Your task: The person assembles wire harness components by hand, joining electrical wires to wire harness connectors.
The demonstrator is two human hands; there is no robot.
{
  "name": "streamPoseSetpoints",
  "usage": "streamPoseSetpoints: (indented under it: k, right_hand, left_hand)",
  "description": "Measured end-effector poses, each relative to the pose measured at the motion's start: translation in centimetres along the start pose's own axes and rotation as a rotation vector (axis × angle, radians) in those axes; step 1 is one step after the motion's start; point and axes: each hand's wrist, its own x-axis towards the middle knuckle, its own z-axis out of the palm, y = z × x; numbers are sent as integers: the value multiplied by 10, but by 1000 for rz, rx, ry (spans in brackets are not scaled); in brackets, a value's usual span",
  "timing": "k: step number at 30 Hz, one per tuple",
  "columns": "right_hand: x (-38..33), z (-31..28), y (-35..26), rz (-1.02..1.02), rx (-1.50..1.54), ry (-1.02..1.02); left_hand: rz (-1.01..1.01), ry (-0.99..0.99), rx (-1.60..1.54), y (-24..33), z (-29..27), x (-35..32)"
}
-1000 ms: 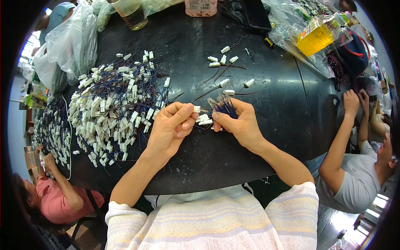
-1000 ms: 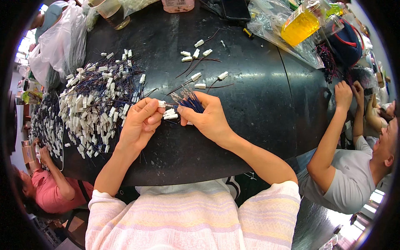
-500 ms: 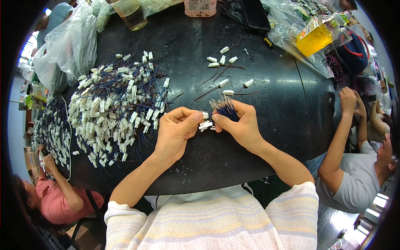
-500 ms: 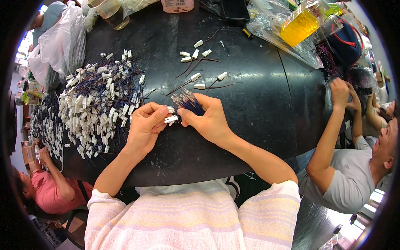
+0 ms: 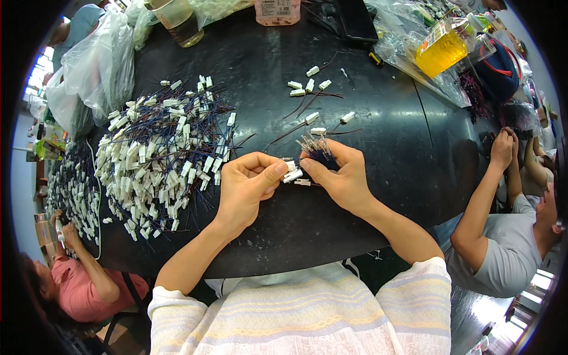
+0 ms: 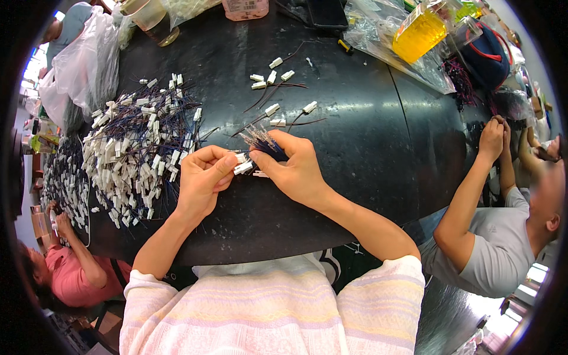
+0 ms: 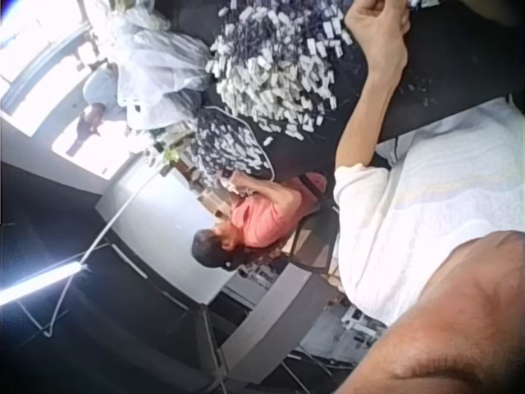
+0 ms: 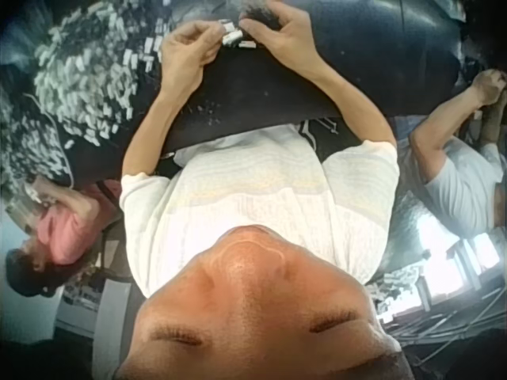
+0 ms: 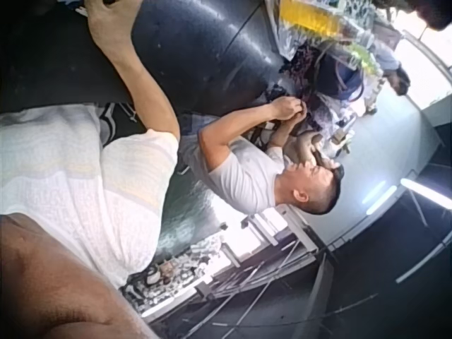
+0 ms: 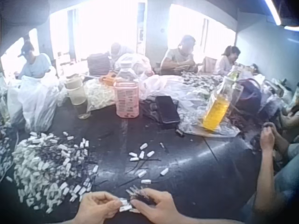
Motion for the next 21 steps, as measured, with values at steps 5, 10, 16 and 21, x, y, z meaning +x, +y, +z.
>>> streamPoseSetpoints:
  k: [5, 10, 16, 21]
  right_hand:
    - [-2, 0, 2, -31, -56, -35]
    - [1, -5, -4, 26, 0, -9]
    - [13, -34, -17, 89, 221, 136]
    - [16, -32, -10, 102, 82, 164]
  left_hand:
    - [60, 34, -41, -5, 7, -1]
    - [81, 16, 10, -3, 9, 2]
    - [369, -13, 712, 22, 15, 36]
    - [878, -26, 1354, 4, 26, 86]
